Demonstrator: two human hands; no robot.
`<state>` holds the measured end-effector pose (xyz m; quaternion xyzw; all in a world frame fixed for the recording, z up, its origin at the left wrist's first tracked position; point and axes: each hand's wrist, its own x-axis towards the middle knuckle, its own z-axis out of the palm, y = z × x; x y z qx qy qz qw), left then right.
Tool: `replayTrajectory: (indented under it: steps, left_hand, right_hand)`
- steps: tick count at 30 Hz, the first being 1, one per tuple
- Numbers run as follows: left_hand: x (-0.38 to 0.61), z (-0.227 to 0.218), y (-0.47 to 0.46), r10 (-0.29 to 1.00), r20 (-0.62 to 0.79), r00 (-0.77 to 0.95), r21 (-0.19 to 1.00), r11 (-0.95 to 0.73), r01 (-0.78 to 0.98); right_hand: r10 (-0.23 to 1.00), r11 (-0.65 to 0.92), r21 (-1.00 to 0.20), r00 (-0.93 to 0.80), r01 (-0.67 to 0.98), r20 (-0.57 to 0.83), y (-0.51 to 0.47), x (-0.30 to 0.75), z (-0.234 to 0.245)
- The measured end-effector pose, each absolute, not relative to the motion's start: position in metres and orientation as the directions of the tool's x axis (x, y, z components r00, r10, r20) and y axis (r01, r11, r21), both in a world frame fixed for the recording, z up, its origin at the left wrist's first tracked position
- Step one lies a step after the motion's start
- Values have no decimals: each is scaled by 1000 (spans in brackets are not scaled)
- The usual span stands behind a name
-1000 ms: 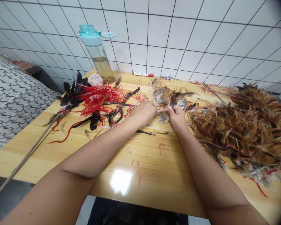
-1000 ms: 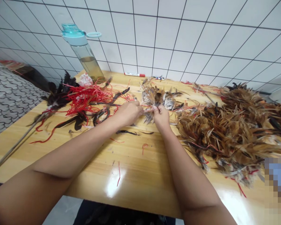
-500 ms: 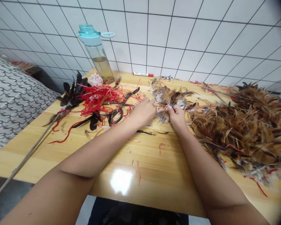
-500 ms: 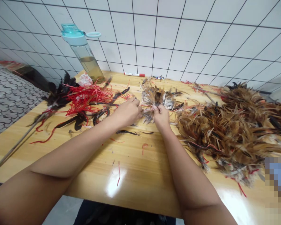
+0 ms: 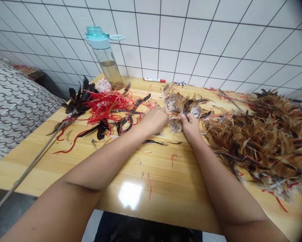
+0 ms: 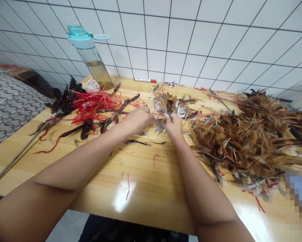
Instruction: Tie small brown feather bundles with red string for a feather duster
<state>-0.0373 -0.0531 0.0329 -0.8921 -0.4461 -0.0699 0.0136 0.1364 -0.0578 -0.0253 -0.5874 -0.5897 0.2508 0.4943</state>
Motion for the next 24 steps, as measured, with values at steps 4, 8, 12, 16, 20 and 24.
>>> replayTrajectory:
  steps: [4,8,12,16,20,24]
  left_hand:
    - [-50,34,-37,840,171,516,373,-540,755]
    - [-54,32,-29,885,130,447,761,-378,527]
    - [-45,25,-32,896,72,437,929,-220,299]
    - [-34,19,-37,906,42,422,953,-163,256]
    - [-31,14,-37,903,89,420,941,-215,263]
    - [-32,11,-33,896,141,421,918,-277,283]
  right_hand:
    - [935,177,-883,207,435,289,-58,136,-25]
    - [939,178,-885,196,430,284,-59,136,-23]
    - [948,171,-890,176,423,266,-60,134,-23]
    - [950,210,-867,116,452,291,-59,131,-23]
    - [934,279,-825,61,491,353,-59,129,-22]
    - [938,290,-832,30,474,345,-59,128,-22]
